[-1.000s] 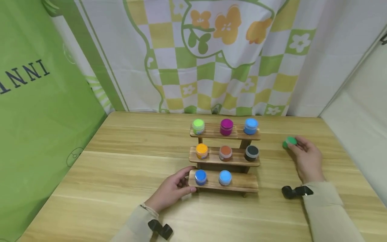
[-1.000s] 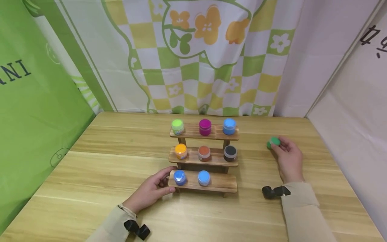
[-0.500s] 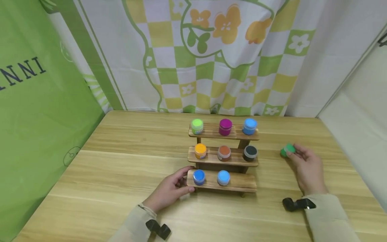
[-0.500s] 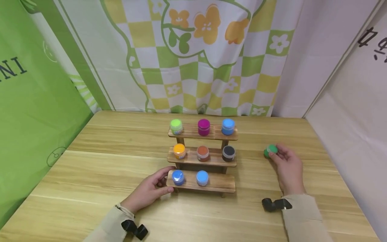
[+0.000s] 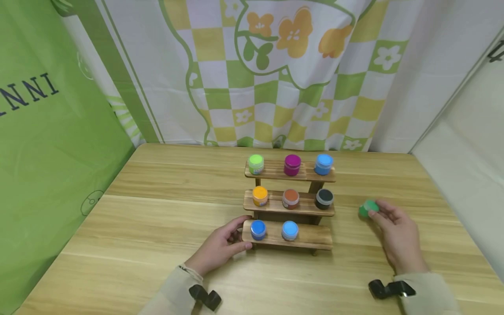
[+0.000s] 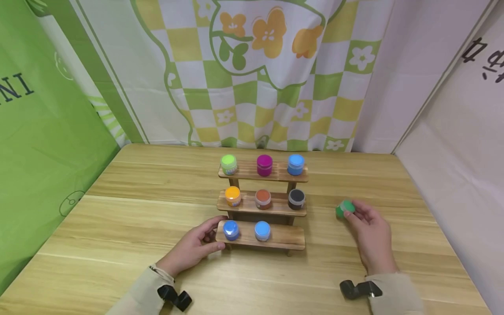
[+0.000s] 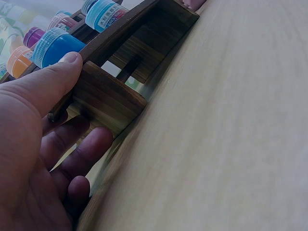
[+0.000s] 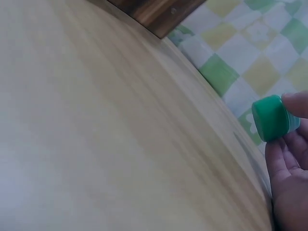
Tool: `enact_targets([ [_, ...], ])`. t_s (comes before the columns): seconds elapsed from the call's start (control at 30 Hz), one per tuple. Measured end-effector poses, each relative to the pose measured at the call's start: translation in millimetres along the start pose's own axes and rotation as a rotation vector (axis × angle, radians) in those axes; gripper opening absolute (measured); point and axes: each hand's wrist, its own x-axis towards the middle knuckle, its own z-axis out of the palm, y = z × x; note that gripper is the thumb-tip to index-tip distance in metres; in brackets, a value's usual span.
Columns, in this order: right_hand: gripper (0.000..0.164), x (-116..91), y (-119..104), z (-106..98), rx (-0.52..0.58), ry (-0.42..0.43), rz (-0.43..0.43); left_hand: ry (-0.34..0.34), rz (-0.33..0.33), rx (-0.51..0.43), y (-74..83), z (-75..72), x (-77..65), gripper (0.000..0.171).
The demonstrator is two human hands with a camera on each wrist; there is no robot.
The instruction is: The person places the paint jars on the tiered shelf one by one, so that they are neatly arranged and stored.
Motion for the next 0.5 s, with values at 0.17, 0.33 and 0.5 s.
enact_targets([
  [0.17,0.045,-12.8,0.7,3.5,0.061,-0.035,0.009,0.000,-0.003,-0.002,0.1,-0.1,-0.1,0.069],
  [0.33,0.041,-24.7,-0.4,6.8,0.081,-0.063,0.020,-0.003,-0.006,0.000,0.5,-0.1,-0.2,0.070],
  [0.5,0.040,-35.5,-1.5,10.6,0.031,-0.108,0.019,-0.003,-0.010,-0.002,0.4,-0.1,-0.3,0.070],
])
